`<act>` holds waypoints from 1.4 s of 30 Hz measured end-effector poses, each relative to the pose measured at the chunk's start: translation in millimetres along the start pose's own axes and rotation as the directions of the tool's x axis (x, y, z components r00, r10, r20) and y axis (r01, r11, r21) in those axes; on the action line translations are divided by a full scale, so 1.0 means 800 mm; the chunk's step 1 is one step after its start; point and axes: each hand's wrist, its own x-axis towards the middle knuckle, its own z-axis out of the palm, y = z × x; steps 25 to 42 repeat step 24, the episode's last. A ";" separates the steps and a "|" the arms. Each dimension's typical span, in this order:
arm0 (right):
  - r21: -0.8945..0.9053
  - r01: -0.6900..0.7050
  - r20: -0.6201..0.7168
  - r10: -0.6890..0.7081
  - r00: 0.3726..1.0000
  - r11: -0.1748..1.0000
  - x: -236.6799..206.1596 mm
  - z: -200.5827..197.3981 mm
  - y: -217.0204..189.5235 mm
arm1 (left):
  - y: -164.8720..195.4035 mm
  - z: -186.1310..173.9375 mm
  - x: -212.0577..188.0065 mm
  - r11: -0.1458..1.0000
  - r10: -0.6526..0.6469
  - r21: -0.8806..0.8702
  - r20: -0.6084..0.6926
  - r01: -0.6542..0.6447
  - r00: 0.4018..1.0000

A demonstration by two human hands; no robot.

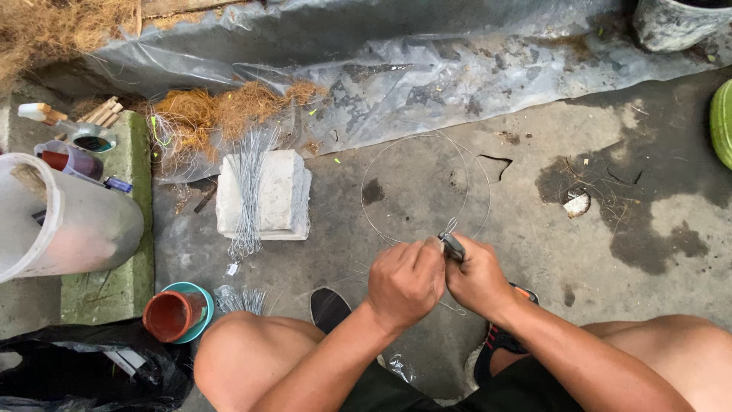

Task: The person sits on the ground cutting lengths of wire with pliers and bending the wire by hand and with pliers to form hooked wire pieces, placing finished hooks on a foam block beside a bundle of completed hooks.

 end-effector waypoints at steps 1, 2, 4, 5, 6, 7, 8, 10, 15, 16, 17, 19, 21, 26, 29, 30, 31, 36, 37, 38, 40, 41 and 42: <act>-0.011 0.005 -0.014 -0.005 1.000 1.000 0.001 0.001 0.002 | 0.001 0.002 -0.001 1.000 0.005 0.015 -0.005 -0.005 1.000; -0.023 0.012 -0.028 -0.013 1.000 1.000 0.002 0.001 0.003 | 0.001 0.004 -0.001 1.000 -0.015 0.010 -0.002 0.015 1.000; -0.104 0.014 -0.048 -0.019 0.999 0.994 0.005 0.002 0.003 | -0.002 0.010 0.003 0.998 -0.055 0.006 0.001 0.055 0.999; -0.144 0.016 -0.058 -0.025 0.998 0.989 0.006 0.003 0.002 | -0.004 0.012 0.003 0.994 -0.101 -0.037 0.001 0.101 0.995; -0.132 0.038 -0.045 -0.044 0.998 0.990 0.006 0.002 0.002 | -0.004 0.014 0.003 0.986 -0.149 -0.078 0.003 0.148 0.989; -0.119 0.058 -0.033 -0.062 0.997 0.991 0.006 0.001 0.002 | -0.005 0.014 0.003 0.974 -0.195 -0.120 0.008 0.194 0.981; -0.106 0.076 -0.024 -0.079 0.997 0.991 0.006 0.001 0.002 | -0.006 0.014 0.002 0.967 -0.212 -0.142 0.010 0.212 0.977; -0.119 0.051 -0.036 -0.055 0.998 0.992 0.004 0.004 0.005 | -0.006 0.014 -0.001 0.949 -0.251 -0.189 0.020 0.251 0.968; -0.243 -0.147 -0.041 0.141 0.989 0.959 0.007 0.002 0.015 | -0.003 0.017 -0.005 0.945 -0.261 -0.197 0.028 0.261 0.965; -0.252 -0.136 -0.047 0.129 0.991 0.958 0.008 0.002 0.016 | -0.004 0.018 -0.005 0.946 -0.259 -0.195 0.026 0.259 0.966; -0.261 -0.125 -0.052 0.116 0.992 0.957 0.008 0.002 0.016 | -0.006 0.019 -0.004 0.943 -0.263 -0.202 0.026 0.263 0.964; -0.200 -0.008 -0.031 0.002 1.000 0.980 0.009 0.002 0.014 | -0.009 0.022 -0.003 0.938 -0.271 -0.217 0.029 0.271 0.962; -0.148 -0.036 0.010 0.038 0.999 0.988 0.008 0.001 0.011 | -0.010 0.022 -0.005 0.919 -0.306 -0.249 0.039 0.306 0.951; -0.062 -0.226 0.083 0.231 0.969 0.972 0.012 -0.005 0.005 | -0.013 0.020 -0.005 0.853 -0.393 -0.339 0.086 0.398 0.916; -0.062 -0.226 0.083 0.231 0.969 0.972 0.012 -0.005 0.005 | -0.013 0.020 -0.005 0.853 -0.393 -0.339 0.086 0.398 0.916; -0.062 -0.226 0.083 0.231 0.969 0.972 0.012 -0.005 0.005 | -0.013 0.020 -0.005 0.853 -0.393 -0.339 0.086 0.398 0.916; -0.062 -0.226 0.083 0.231 0.969 0.972 0.012 -0.005 0.005 | -0.013 0.020 -0.005 0.853 -0.393 -0.339 0.086 0.398 0.916; -0.062 -0.226 0.083 0.231 0.969 0.972 0.012 -0.005 0.005 | -0.013 0.020 -0.005 0.853 -0.393 -0.339 0.086 0.398 0.916; -0.062 -0.226 0.083 0.231 0.969 0.972 0.012 -0.005 0.005 | -0.013 0.020 -0.005 0.853 -0.393 -0.339 0.086 0.398 0.916; -0.062 -0.226 0.083 0.231 0.969 0.972 0.012 -0.005 0.005 | -0.013 0.020 -0.005 0.853 -0.393 -0.339 0.086 0.398 0.916; -0.062 -0.226 0.083 0.231 0.969 0.972 0.012 -0.005 0.005 | -0.013 0.020 -0.005 0.853 -0.393 -0.339 0.086 0.398 0.916; -0.062 -0.226 0.083 0.231 0.969 0.972 0.012 -0.005 0.005 | -0.013 0.020 -0.005 0.853 -0.393 -0.339 0.086 0.398 0.916; -0.062 -0.226 0.083 0.231 0.969 0.972 0.012 -0.005 0.005 | -0.013 0.020 -0.005 0.853 -0.393 -0.339 0.086 0.398 0.916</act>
